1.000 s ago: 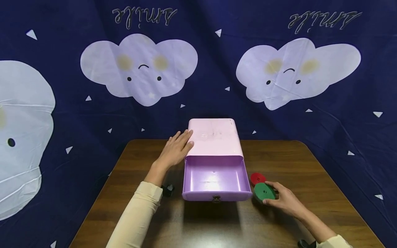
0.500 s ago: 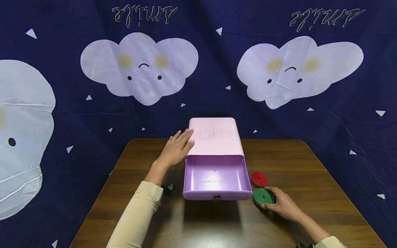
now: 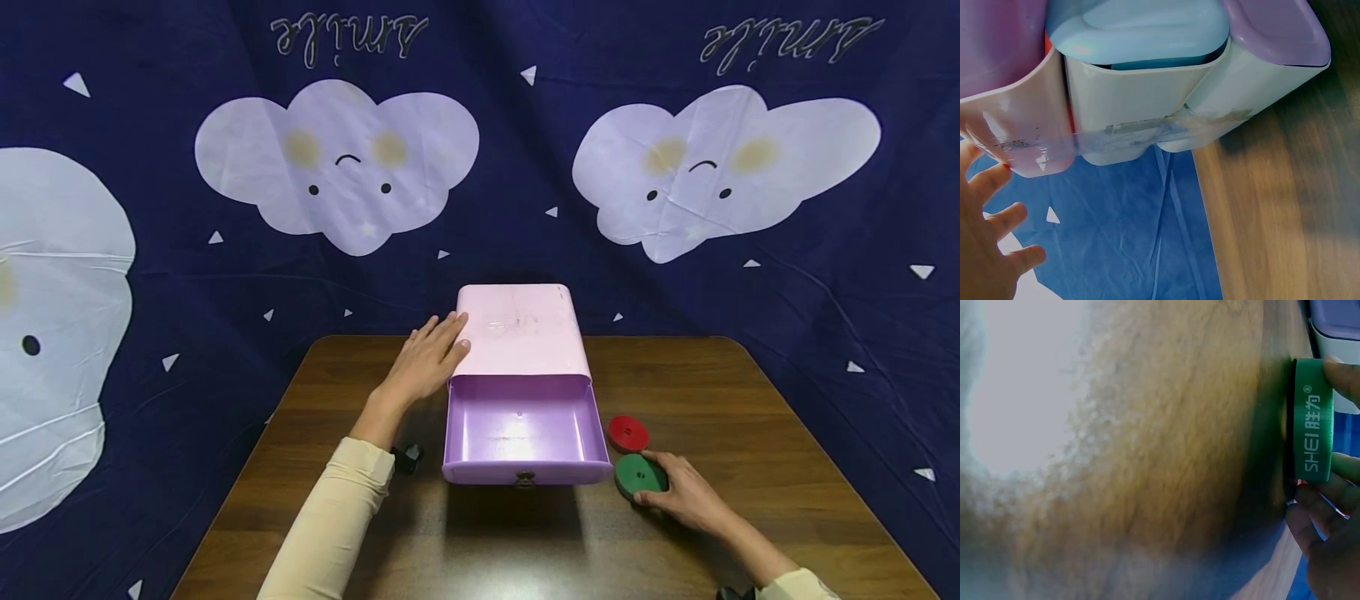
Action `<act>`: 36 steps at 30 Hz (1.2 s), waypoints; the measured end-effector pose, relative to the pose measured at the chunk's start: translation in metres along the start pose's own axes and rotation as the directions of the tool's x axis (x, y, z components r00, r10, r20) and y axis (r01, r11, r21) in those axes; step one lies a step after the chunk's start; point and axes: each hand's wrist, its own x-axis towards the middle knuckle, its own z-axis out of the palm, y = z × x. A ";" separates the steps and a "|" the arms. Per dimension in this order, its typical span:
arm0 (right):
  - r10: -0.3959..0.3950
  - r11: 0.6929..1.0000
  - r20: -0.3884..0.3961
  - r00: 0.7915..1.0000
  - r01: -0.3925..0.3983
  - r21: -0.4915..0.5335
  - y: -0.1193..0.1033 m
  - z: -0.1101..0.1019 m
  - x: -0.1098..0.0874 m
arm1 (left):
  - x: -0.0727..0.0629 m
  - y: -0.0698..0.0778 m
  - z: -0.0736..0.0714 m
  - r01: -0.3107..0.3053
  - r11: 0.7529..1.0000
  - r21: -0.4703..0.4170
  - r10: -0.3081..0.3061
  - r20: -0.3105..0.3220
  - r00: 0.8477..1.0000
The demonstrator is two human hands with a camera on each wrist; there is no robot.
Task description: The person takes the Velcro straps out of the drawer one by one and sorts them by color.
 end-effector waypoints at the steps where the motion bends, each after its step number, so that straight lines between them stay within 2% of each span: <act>1: 0.001 1.000 0.003 1.000 -0.001 0.000 0.000 0.000 0.000 | 0.000 0.000 0.000 0.000 1.000 -0.002 0.000 -0.001 1.000; 8: 0.014 1.000 0.015 1.000 -0.014 0.027 -0.003 -0.006 0.001 | -0.001 0.000 0.000 0.001 1.000 -0.006 -0.001 -0.003 1.000; 13: 0.043 0.993 -0.003 0.999 -0.043 0.106 -0.013 -0.026 0.003 | -0.001 0.001 0.000 0.006 1.000 -0.002 -0.006 0.000 1.000; 16: 0.039 0.991 -0.038 0.999 -0.033 0.131 -0.028 -0.045 0.005 | -0.001 0.001 0.000 0.008 1.000 -0.004 -0.008 0.000 1.000; 19: -0.008 0.992 -0.122 0.992 0.023 0.123 -0.049 -0.064 0.006 | -0.002 0.000 0.000 0.006 1.000 -0.010 -0.006 -0.002 1.000; 24: -0.084 0.984 -0.275 0.958 0.123 0.130 -0.085 -0.090 0.004 | -0.002 0.000 0.000 0.004 1.000 -0.020 -0.004 -0.004 1.000; 28: -0.149 0.961 -0.355 0.923 0.220 0.168 -0.116 -0.102 -0.003 | -0.002 -0.001 0.000 0.003 1.000 -0.024 -0.003 -0.002 1.000; 32: -0.248 0.922 -0.388 0.887 0.340 0.187 -0.145 -0.108 -0.012 | -0.002 -0.001 0.000 0.004 1.000 -0.021 -0.004 -0.003 1.000; 36: -0.337 0.863 -0.396 0.854 0.449 0.234 -0.170 -0.107 -0.023 | -0.002 -0.001 0.000 0.001 1.000 -0.023 -0.001 -0.006 1.000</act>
